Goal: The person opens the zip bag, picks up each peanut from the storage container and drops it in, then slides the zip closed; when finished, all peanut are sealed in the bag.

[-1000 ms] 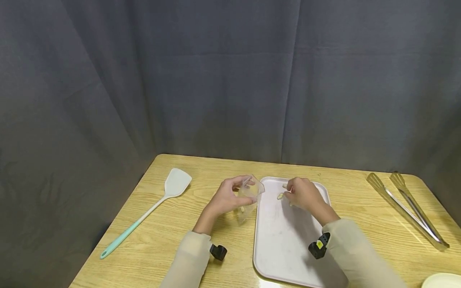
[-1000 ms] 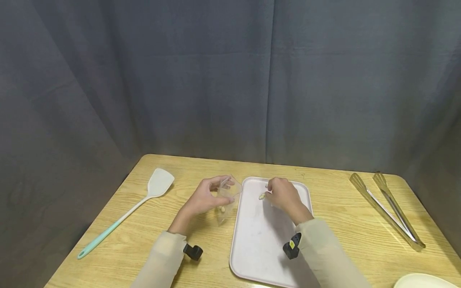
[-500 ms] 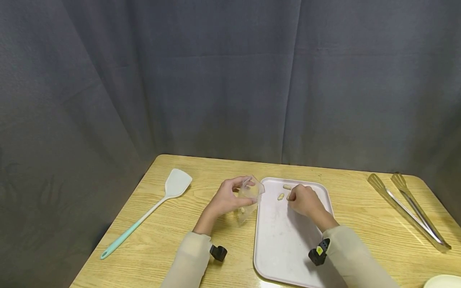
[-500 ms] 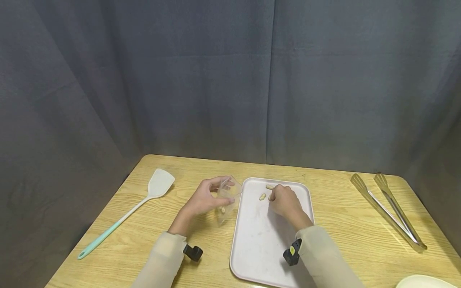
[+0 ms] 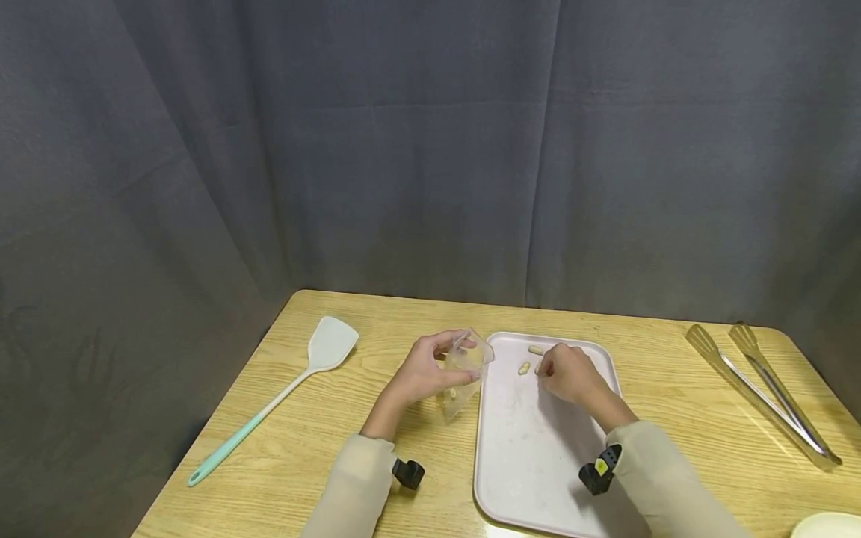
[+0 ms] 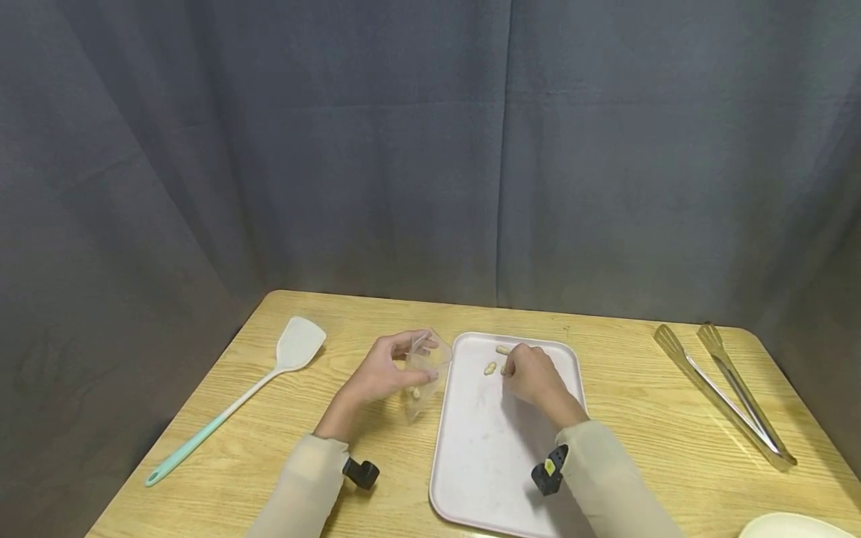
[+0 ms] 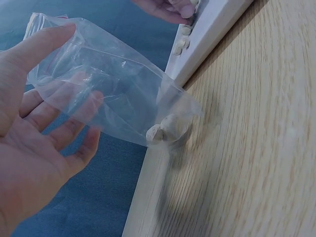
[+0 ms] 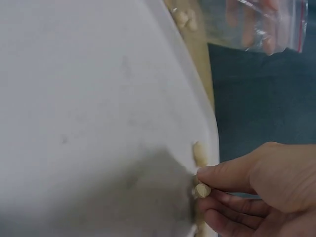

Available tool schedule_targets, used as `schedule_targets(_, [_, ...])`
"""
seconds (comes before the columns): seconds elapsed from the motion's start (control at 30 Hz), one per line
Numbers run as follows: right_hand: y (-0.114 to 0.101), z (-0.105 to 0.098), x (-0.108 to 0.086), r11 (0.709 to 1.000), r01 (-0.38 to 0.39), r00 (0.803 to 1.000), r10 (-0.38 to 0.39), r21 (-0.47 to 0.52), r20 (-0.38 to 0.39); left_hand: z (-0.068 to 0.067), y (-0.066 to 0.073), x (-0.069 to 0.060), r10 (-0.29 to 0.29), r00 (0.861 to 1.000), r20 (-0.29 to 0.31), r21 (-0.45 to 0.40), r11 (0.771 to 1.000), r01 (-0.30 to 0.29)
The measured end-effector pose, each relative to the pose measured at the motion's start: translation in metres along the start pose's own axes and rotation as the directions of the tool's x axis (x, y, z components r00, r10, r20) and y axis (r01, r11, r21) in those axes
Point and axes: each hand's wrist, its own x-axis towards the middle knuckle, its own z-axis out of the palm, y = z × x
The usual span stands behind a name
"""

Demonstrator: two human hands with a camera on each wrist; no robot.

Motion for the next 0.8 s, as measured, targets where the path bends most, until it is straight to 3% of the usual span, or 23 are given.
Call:
schedule_targets(0.3, [-0.033,-0.024,0.009,0.984,0.176,0.982,-0.174,0.033,-0.072,0.0,0.0,0.0,0.004,1.0,-0.003,-0.011,1.0,-0.004])
schedule_targets(0.6, [-0.083,-0.045,0.015,0.963,0.265,0.959,-0.258,0.043,-0.112,0.001,0.001,0.001,-0.019,1.0,-0.003,-0.004,1.0,0.019])
schedule_targets(0.8, [-0.103,-0.046,0.016,0.947,0.315,0.943,-0.305,0.065,-0.13,0.0,0.001,-0.001,-0.002,1.0,-0.001,-0.007,1.0,0.002])
